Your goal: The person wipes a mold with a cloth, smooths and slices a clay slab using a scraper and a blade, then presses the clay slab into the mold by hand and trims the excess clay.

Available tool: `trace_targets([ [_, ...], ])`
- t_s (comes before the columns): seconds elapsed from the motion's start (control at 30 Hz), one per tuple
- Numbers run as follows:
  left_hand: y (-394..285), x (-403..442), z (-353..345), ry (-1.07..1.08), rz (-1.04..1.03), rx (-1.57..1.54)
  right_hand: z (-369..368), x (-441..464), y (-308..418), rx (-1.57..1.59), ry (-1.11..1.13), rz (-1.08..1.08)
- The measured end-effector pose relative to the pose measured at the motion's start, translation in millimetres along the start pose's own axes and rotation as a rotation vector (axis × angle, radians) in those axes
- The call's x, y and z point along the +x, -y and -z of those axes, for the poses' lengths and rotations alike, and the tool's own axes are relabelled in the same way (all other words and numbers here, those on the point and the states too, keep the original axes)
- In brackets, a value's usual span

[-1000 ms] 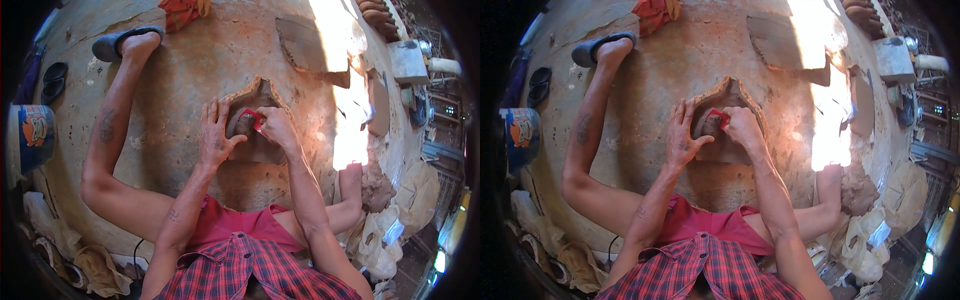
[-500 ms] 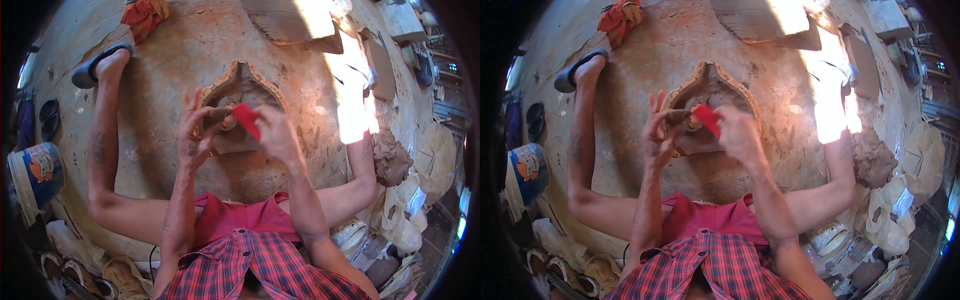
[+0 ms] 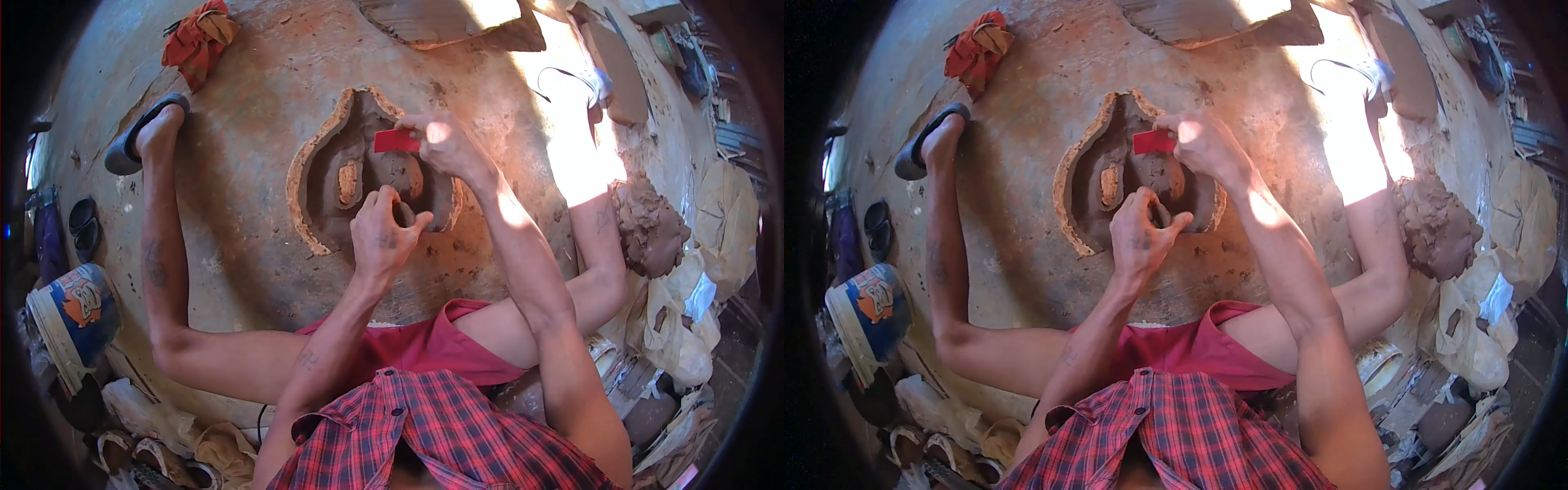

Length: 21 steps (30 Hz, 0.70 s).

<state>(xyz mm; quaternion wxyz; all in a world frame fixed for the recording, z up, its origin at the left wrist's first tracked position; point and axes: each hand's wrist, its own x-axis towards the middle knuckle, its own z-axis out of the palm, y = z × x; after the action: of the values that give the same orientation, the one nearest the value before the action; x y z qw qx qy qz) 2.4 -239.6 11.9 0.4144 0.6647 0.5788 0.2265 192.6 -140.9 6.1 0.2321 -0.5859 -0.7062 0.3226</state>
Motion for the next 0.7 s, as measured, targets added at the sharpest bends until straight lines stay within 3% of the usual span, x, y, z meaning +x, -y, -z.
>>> trace_targets([
  [0.03, 1, 1, -6, -0.141, -0.093, 0.180, 3, 3, 3, -0.023, 0.076, -0.028],
  [0.13, 3, 10, -15, -0.247, -0.056, 0.188, 10, 1, 7, -0.056, 0.126, -0.025],
  [0.27, 6, 7, -17, -0.263, -0.075, 0.175, 11, -16, 9, -0.141, 0.135, 0.040],
  [0.33, 6, 6, -16, -0.265, -0.043, 0.164, 13, -36, 29, -0.131, 0.288, -0.149],
  [0.43, 12, 6, -17, -0.287, -0.114, 0.068, 7, -72, 30, -0.068, 0.176, -0.106],
  [0.47, 14, 6, -13, -0.285, -0.121, 0.065, 7, -83, 34, 0.135, 0.119, -0.122],
  [0.5, 17, 7, -5, -0.165, -0.218, 0.039, 11, -92, 45, 0.129, 0.111, -0.121],
  [0.57, 19, 7, 16, -0.045, -0.318, 0.014, 20, -107, 69, 0.146, 0.153, -0.392],
  [0.63, 9, 5, 47, 0.328, -0.403, 0.053, 27, -119, 73, 0.092, 0.146, -0.303],
  [0.7, 5, 5, 57, 0.360, -0.418, 0.002, 42, -121, 91, 0.339, 0.150, -0.589],
])
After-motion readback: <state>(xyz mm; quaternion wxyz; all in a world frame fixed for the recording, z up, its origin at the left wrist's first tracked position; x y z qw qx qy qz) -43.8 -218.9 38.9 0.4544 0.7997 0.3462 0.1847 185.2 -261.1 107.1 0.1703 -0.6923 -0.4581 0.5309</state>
